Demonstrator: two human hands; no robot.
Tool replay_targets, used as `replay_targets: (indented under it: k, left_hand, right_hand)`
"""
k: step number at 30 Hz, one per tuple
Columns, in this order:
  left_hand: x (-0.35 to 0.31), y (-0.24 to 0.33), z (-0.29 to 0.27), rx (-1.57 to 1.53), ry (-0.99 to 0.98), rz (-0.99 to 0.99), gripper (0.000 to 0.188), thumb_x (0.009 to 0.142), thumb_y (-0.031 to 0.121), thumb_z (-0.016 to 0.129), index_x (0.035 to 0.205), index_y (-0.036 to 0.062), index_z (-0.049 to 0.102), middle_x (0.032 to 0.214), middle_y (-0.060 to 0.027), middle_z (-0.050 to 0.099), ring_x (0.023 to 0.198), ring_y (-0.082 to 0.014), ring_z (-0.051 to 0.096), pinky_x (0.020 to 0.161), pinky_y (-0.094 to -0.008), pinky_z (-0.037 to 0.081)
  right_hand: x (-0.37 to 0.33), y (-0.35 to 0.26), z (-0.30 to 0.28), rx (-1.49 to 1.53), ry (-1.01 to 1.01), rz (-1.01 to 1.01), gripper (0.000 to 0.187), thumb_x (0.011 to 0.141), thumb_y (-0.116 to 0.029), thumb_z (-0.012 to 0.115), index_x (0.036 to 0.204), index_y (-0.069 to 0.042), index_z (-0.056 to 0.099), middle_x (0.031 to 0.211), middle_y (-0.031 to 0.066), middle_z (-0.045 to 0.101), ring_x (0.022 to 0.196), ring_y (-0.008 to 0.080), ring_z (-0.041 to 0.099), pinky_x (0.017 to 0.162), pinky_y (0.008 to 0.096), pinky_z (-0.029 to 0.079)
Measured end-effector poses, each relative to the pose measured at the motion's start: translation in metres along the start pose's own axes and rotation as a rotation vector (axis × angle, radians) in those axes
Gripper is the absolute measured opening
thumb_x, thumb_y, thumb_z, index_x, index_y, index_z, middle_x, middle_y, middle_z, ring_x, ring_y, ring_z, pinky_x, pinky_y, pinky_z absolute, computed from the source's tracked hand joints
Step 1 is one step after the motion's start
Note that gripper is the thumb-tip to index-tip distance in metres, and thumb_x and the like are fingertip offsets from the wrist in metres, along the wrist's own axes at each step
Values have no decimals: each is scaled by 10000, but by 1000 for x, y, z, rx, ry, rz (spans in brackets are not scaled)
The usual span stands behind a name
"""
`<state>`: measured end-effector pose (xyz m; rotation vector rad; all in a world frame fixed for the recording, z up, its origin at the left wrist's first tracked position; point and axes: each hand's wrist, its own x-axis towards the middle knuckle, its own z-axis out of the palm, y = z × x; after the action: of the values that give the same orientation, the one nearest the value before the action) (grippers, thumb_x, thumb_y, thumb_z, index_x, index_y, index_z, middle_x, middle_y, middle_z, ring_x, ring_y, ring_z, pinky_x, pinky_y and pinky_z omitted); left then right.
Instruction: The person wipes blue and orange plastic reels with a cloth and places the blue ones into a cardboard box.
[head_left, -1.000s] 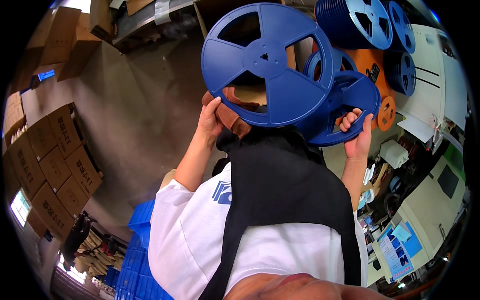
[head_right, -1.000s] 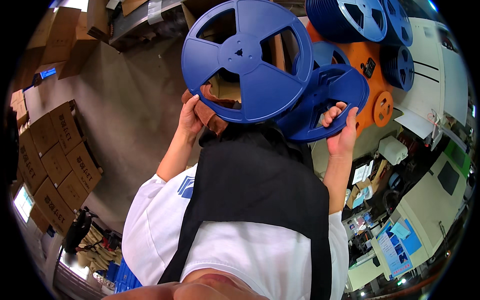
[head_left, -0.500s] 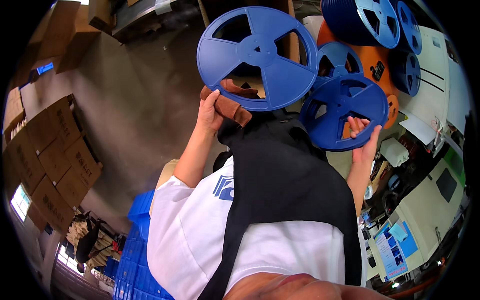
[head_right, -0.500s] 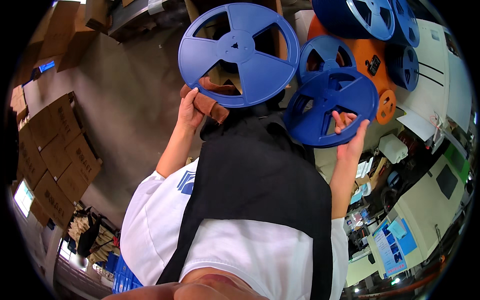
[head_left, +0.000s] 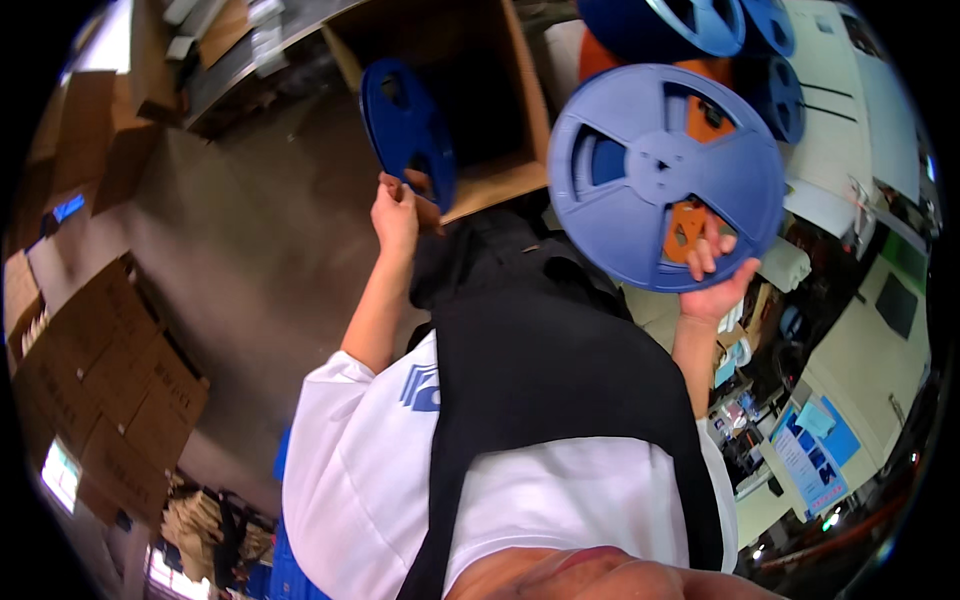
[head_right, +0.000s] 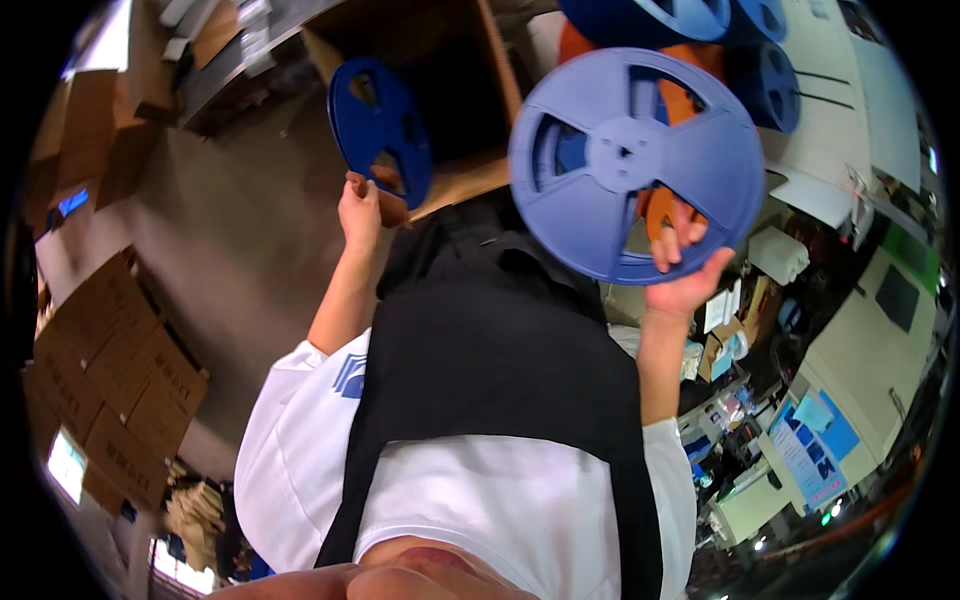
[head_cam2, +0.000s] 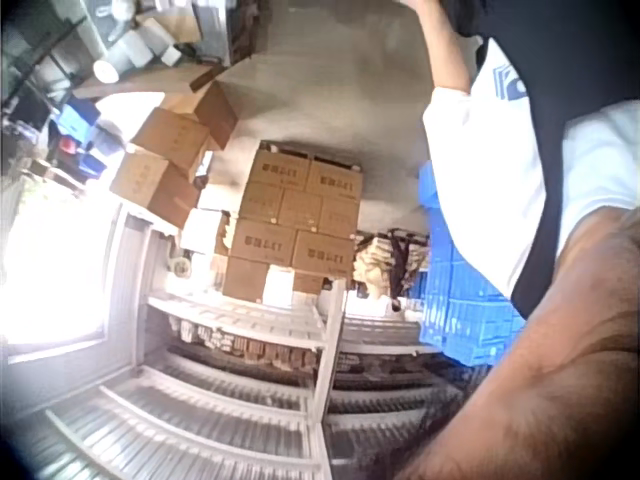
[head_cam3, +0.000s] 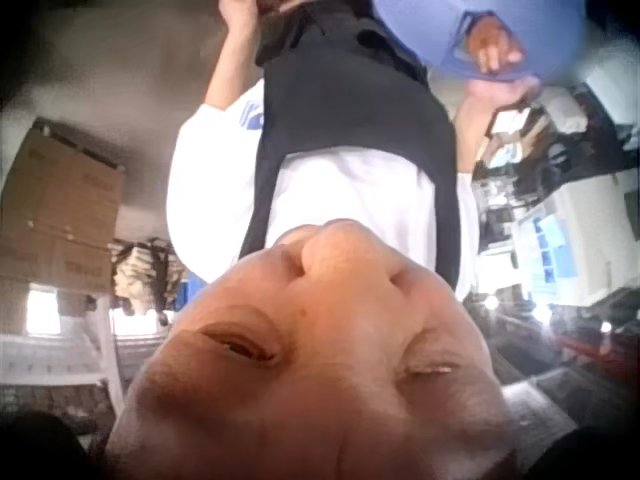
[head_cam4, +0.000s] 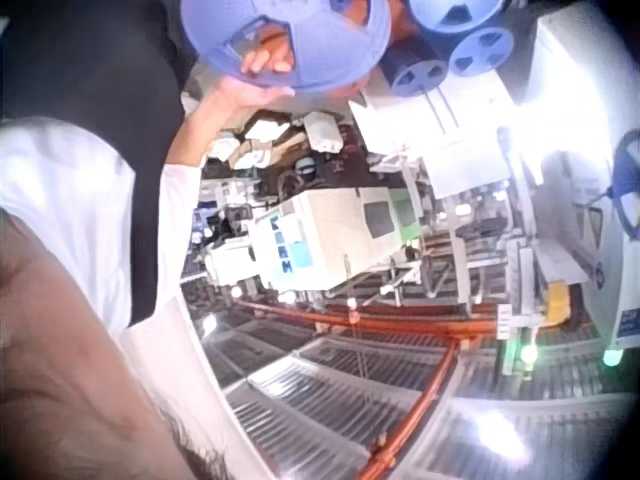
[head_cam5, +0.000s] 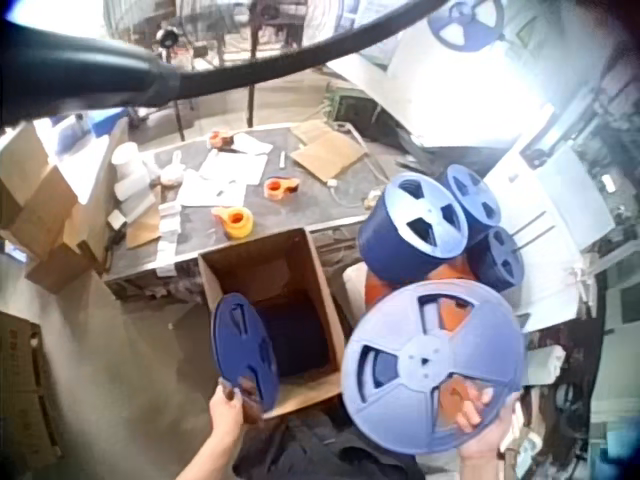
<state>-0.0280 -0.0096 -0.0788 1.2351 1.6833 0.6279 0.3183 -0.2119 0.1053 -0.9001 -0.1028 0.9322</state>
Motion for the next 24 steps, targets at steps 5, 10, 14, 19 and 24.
replay_targets:
  k: [5,10,14,19,24]
  left_hand:
    - [28,-22,31,19,-125,-35,153,886,120,588,999,20,562,851,-118,632,828,-246,614,780,-335,465]
    - [-2,112,20,-380,-403,293,431,889,75,564,1293,2,430,1145,-98,489,1015,-228,516,857,-349,439]
    - [-26,194,46,478,-253,1011,654,791,288,662,1355,69,414,1458,-150,323,1381,-376,197,1091,-549,159]
    - [-92,191,77,201,-734,1192,711,771,285,665,1372,40,375,1451,-198,309,1377,-361,231,1098,-516,208]
    - [-27,151,83,356,-573,1052,587,746,201,658,1273,23,472,1305,-218,465,1291,-367,351,1062,-427,296]
  right_hand:
    - [-3,11,19,70,-55,68,488,837,-553,589,831,-73,500,1392,209,402,515,74,396,472,205,321]
    - [-7,13,19,151,-101,102,450,869,-515,570,801,-87,448,1428,203,345,465,50,375,459,192,309]
    - [-3,27,23,308,-188,182,431,887,-494,559,816,-93,419,1439,209,320,447,42,376,452,182,297]
    - [-16,40,51,217,-171,335,441,893,-507,542,808,-103,387,1429,213,337,431,40,367,448,187,277]
    - [-22,37,47,185,-89,366,476,874,-561,529,809,-103,414,1405,226,378,443,47,340,467,198,280]
